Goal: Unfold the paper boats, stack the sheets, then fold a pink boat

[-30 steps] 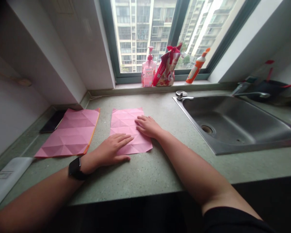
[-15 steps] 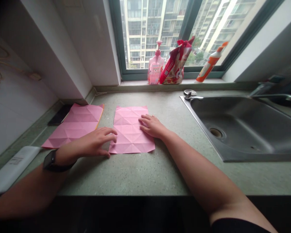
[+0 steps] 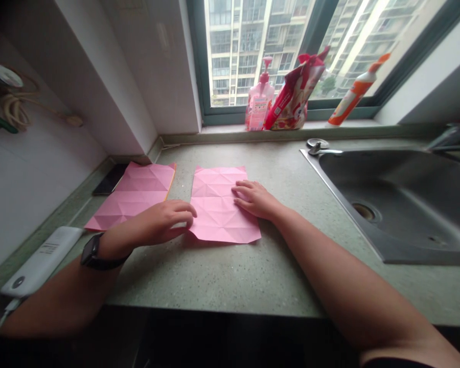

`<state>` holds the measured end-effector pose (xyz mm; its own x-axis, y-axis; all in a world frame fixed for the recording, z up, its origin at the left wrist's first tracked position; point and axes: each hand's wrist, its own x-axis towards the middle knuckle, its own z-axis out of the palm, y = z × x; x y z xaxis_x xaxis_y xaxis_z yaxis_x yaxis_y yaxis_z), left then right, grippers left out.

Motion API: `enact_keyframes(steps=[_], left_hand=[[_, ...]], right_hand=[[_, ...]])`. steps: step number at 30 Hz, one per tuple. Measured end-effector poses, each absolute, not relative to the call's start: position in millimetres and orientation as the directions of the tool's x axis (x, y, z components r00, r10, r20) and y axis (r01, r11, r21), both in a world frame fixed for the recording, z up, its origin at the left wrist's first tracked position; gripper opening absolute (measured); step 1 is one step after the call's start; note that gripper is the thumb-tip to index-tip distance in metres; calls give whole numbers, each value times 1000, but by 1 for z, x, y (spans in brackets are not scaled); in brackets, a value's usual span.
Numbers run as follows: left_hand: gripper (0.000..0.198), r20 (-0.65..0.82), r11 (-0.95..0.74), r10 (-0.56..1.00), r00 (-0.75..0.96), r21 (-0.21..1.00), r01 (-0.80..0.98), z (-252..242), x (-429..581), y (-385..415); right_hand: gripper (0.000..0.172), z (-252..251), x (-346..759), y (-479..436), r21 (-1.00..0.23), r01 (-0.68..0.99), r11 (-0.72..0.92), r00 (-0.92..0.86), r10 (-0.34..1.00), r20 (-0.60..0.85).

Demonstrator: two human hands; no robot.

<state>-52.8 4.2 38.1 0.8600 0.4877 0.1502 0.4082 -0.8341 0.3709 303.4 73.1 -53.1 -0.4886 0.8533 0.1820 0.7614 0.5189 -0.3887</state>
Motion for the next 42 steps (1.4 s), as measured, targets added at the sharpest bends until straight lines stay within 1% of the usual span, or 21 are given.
enact_keyframes(steps=[3, 4, 5, 6, 8, 10, 12, 14, 15, 16, 19, 20, 21, 24, 28, 31, 35, 37, 38, 40, 42], left_hand=[[13, 232, -810, 546, 805, 390, 437, 47, -56, 1], [12, 272, -800, 571, 775, 396, 451, 49, -57, 0], [10, 314, -790, 595, 740, 400, 465, 51, -57, 0], [8, 358, -782, 613, 705, 401, 476, 52, -58, -1], [5, 442, -774, 632, 637, 398, 492, 52, -59, -2], [6, 502, -760, 650, 571, 404, 510, 50, -60, -1], [6, 525, -721, 689, 499, 433, 541, 47, -60, 2], [5, 518, -658, 745, 420, 470, 588, 42, -60, 6], [6, 511, -627, 769, 384, 484, 611, 40, -60, 9], [7, 503, -597, 789, 352, 496, 630, 38, -60, 12], [12, 487, -535, 826, 283, 521, 665, 34, -59, 20], [12, 487, -525, 831, 269, 526, 669, 33, -59, 22], [13, 490, -520, 832, 259, 530, 669, 32, -58, 22], [14, 498, -530, 826, 263, 532, 660, 32, -57, 22], [14, 488, -551, 822, 294, 550, 627, 32, -55, 20], [14, 505, -565, 812, 292, 554, 611, 31, -55, 20], [13, 503, -559, 812, 297, 520, 646, 25, -58, 23], [16, 488, -547, 817, 306, 490, 679, 20, -60, 26], [23, 498, -547, 811, 306, 463, 697, 18, -61, 27], [37, 562, -568, 767, 308, 374, 733, 15, -61, 29], [45, 636, -617, 691, 345, 269, 740, 12, -58, 27]], right_hand=[[39, -46, 301, 70, -450, 734, 509, -480, 857, 186], [41, -43, 300, 70, -474, 725, 499, -478, 861, 175], [46, -40, 299, 69, -501, 714, 489, -480, 863, 159], [55, -37, 299, 70, -533, 699, 477, -484, 864, 140], [82, -31, 301, 70, -619, 653, 437, -481, 870, 106], [105, -25, 304, 69, -740, 563, 367, -459, 884, 88], [119, -18, 307, 65, -861, 435, 265, -409, 909, 73], [125, -13, 308, 61, -936, 305, 176, -366, 929, 56], [122, -11, 308, 59, -954, 258, 154, -350, 935, 57], [114, -9, 307, 57, -962, 228, 148, -333, 941, 66], [74, -8, 302, 53, -965, 194, 174, -269, 956, 118], [65, -8, 300, 53, -965, 188, 181, -242, 961, 133], [60, -7, 299, 52, -966, 180, 187, -217, 965, 147], [54, -4, 296, 51, -964, 153, 218, -187, 964, 188], [55, 3, 297, 47, -952, 151, 265, -117, 962, 249], [54, 6, 297, 46, -944, 183, 276, -85, 961, 265], [53, 1, 297, 50, -925, 244, 293, -90, 956, 279], [48, -7, 298, 55, -899, 311, 309, -74, 951, 301], [45, -11, 299, 58, -881, 350, 318, -61, 946, 317], [38, -20, 299, 62, -840, 427, 336, -37, 934, 354], [34, -27, 299, 65, -797, 489, 355, -32, 920, 390]])
